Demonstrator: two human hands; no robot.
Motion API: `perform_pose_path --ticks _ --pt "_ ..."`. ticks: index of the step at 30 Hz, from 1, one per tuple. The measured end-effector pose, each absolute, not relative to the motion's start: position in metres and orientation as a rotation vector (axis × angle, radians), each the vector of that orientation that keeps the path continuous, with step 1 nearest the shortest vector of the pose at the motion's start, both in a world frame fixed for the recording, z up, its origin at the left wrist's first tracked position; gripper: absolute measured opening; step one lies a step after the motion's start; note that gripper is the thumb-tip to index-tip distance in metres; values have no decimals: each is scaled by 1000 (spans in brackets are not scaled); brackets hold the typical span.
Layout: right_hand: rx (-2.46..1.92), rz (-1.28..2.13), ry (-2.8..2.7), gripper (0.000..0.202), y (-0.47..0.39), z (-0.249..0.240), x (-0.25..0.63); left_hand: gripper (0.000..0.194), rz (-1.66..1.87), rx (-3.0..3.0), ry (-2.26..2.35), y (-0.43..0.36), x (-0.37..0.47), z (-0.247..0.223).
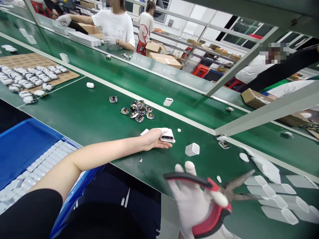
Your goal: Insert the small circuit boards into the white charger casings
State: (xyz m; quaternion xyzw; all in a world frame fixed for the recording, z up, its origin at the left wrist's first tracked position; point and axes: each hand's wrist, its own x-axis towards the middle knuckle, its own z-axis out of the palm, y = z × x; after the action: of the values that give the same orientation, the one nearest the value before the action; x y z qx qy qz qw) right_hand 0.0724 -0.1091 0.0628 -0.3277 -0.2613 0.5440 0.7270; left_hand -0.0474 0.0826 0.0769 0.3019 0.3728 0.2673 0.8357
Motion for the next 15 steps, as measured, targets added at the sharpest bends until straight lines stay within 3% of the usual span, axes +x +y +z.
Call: perform_pose_path --ticks 7,9,12,15 --pt "-693 1181 -345 78 -107 75 59 26 543 610 789 81 -47 74" --pt "-693 1248 -345 71 -109 72 65 26 548 608 794 81 -47 74" --pt "-751 1445 -411 44 -109 66 69 24 556 613 804 81 -47 74" --pt "-881 1554 -513 42 -104 62 61 22 563 631 808 81 -47 73"
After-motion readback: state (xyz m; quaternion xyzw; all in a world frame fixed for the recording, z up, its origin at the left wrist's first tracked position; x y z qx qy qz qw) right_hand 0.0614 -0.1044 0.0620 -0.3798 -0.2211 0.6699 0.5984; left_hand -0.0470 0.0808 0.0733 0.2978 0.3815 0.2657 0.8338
